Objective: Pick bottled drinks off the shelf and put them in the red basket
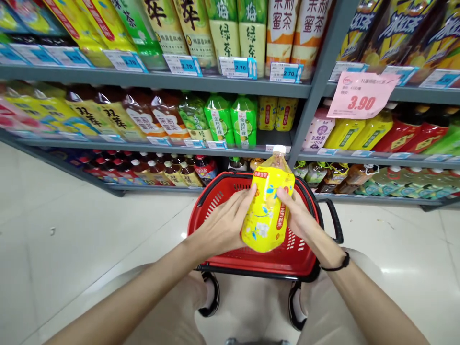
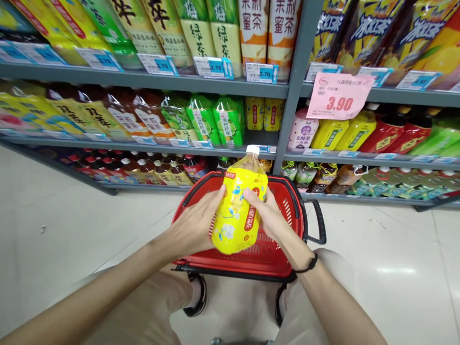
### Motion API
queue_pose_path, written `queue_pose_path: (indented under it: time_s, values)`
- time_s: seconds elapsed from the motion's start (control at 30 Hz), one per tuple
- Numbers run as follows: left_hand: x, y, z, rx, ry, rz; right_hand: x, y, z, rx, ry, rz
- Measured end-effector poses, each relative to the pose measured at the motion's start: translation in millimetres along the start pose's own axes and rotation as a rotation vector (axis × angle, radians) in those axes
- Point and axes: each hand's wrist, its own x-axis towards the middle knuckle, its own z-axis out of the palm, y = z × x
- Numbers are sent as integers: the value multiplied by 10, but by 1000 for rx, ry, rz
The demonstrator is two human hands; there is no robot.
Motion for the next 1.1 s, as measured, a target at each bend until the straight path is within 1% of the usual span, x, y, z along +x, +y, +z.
queue_pose_path:
  time_s: [0.07, 0.1, 0.17, 0.2, 0.27, 0.33, 0.43, 0.53, 0.73, 0.87, 0.97, 1.1]
  values:
    - [-12, -27, 47, -50, -159, -92, 25, 96, 9, -101, 93, -101]
    - [-18, -45, 68, -87, -226, -122, 36, 132, 6, -184, 119, -154]
    - [-23, -83, 90, -193, -307, -155, 47, 178, -15, -381, 146, -271]
    - [-21, -98, 90, -253, -317, -167, 46, 190, -29, -480, 149, -333]
    - [-6, -110, 71, -363, -293, -198, 34, 205, -55, -630, 136, -441]
    - [16, -99, 40, -457, -237, -237, 16, 218, -69, -693, 117, -482]
    - [50, -68, -2, -577, -156, -302, -5, 233, -56, -655, 93, -455]
    - [65, -59, -24, -608, -112, -365, -12, 229, -19, -628, 75, -454]
    - [53, -75, -29, -589, -119, -385, 2, 237, 13, -635, 94, -448]
    - [52, -61, -42, -581, -126, -410, -4, 251, 25, -602, 120, -390]
    - [48, -48, -46, -565, -101, -408, -21, 234, 54, -547, 126, -338]
    - [37, -35, -35, -532, -71, -411, -37, 209, 79, -523, 149, -305]
